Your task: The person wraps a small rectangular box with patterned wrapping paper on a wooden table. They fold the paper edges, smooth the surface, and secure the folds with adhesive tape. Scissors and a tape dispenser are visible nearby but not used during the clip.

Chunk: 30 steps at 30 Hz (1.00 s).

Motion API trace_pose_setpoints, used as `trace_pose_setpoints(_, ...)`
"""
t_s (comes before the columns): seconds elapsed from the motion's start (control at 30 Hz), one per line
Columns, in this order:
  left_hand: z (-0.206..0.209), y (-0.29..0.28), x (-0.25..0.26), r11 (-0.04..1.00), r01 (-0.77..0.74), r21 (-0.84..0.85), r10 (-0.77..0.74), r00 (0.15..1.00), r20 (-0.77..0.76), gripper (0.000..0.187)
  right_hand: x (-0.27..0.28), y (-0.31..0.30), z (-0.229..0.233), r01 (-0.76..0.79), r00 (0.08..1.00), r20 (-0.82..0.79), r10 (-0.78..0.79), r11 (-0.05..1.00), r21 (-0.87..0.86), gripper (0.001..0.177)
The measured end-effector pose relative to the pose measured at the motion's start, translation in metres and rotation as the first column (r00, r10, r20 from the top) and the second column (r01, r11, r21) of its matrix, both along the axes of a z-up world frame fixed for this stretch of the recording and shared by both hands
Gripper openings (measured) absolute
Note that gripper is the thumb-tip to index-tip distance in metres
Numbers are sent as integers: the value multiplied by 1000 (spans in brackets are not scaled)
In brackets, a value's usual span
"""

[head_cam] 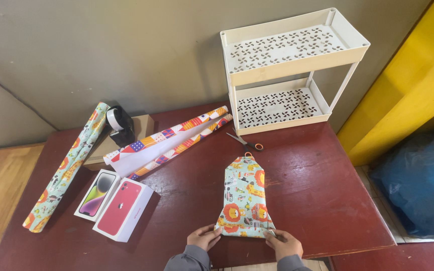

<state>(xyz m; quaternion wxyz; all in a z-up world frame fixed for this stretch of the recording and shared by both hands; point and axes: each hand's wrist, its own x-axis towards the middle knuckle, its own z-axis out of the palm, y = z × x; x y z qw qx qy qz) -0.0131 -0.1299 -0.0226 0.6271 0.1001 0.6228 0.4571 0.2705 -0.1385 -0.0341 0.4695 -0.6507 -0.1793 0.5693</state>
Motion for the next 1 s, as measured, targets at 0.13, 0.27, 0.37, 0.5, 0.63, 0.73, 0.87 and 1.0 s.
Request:
trace_pose_setpoints(0.13,-33,5,-6,999,10,34,-10,1000,9,24,0,-4,1,46,998,33,-48,997,63,58)
trace_pose_setpoints(0.27,-57,5,-7,996,49,80,-42,995,-89,24,6,-4,-3,-96,984,160,83,993,73,46)
trace_pose_setpoints(0.37,-59,3,-6,984,93,151,-66,983,-171,24,7,-1,-9,-152,977,166,132,982,114,39)
trace_pose_setpoints(0.5,-46,-1,-4,953,185,239,-120,958,-262,32,14,1,-3,-293,880,424,214,947,132,41)
trace_pose_setpoints(0.63,-24,-10,1,909,328,257,-191,876,-443,52,17,0,16,-407,765,625,156,869,281,59)
trace_pose_setpoints(0.73,-17,-9,5,909,372,187,-223,814,-536,64,10,-1,22,-370,805,553,215,910,185,59)
trace_pose_setpoints(0.87,-24,-5,6,901,365,235,-225,855,-467,53,9,4,10,-314,863,416,286,949,-1,52)
trace_pose_setpoints(1.0,-39,-8,1,914,305,269,-242,940,-242,53,21,10,-21,-281,953,147,266,955,91,51)
